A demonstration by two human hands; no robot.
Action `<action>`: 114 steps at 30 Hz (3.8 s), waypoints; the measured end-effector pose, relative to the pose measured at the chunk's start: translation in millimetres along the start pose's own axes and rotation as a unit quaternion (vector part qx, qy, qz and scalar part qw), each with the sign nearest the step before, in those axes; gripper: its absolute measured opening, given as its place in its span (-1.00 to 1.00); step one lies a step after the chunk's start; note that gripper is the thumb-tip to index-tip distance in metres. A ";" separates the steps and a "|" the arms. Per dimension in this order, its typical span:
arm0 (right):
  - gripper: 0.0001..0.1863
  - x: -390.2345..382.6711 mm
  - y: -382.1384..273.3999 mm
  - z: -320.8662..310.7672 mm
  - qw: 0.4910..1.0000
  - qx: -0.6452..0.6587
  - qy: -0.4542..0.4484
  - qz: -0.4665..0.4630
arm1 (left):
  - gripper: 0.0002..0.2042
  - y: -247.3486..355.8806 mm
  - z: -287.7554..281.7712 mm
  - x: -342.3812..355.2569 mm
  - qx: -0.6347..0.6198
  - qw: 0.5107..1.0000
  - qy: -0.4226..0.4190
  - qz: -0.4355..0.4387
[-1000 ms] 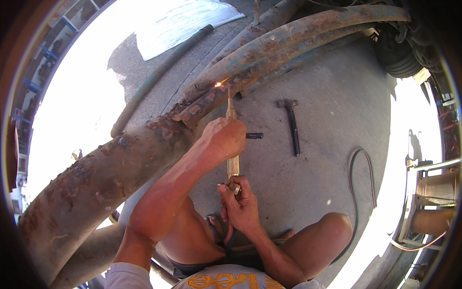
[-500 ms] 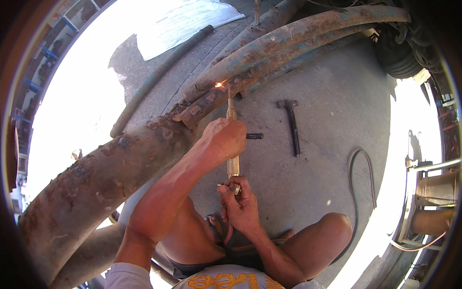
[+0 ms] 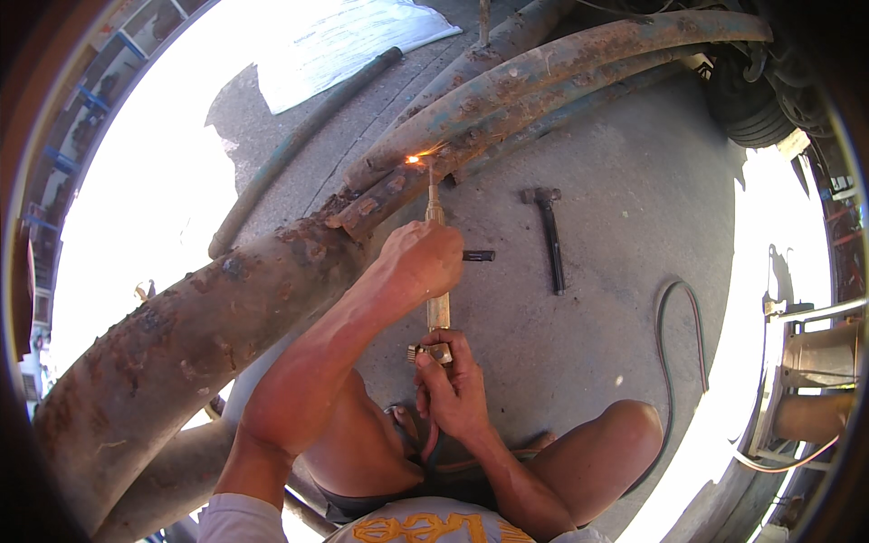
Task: The person uses a handheld torch to cut through a rusty metal pipe. They ignite the torch and apply the flame to the pipe, creating sparks as the metal melts. The person adjusts the torch position to continue cutting along the pipe.
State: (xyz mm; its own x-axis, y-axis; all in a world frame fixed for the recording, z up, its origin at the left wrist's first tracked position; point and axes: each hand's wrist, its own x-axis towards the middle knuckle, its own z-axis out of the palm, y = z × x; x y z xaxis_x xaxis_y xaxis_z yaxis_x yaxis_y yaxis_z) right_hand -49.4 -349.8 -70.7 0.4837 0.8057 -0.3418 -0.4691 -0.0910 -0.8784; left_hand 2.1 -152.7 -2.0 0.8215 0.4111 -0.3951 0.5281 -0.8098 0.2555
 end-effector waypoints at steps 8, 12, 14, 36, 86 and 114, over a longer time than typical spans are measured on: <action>-0.70 -0.8 -1.1 0.2 1.000 -0.001 -0.002 -0.003 | -0.84 0.6 -0.6 -0.5 0.002 1.000 -0.006 -0.009; -0.71 -0.8 -1.6 1.2 1.000 -0.006 0.004 0.010 | -0.83 -0.1 -1.4 0.2 0.000 1.000 -0.016 -0.009; -0.69 -1.4 -2.4 2.3 1.000 0.008 0.011 0.002 | -0.83 -0.3 -1.4 -0.2 0.000 1.000 -0.015 -0.007; -0.70 -0.3 -1.7 10.1 0.998 0.008 0.057 0.035 | -0.82 1.6 -2.1 -1.5 0.008 1.000 -0.014 -0.006; -0.72 -1.2 -0.2 7.1 0.998 -0.038 0.045 0.003 | -0.83 -1.5 -1.7 -2.9 -0.009 1.000 -0.005 0.000; -0.71 0.8 2.1 6.0 0.998 -0.059 0.026 0.003 | -0.82 -0.1 -6.3 -6.0 -0.015 1.000 -0.016 -0.006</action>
State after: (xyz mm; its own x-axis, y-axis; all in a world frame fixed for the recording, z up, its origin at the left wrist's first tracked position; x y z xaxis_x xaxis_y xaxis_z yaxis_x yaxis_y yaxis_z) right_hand -54.5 -345.8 -70.8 0.5207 0.7734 -0.3617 -0.3833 -0.1668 -0.9084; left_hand -1.5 -152.5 5.9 0.8083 0.4066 -0.4258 0.5442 -0.7921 0.2765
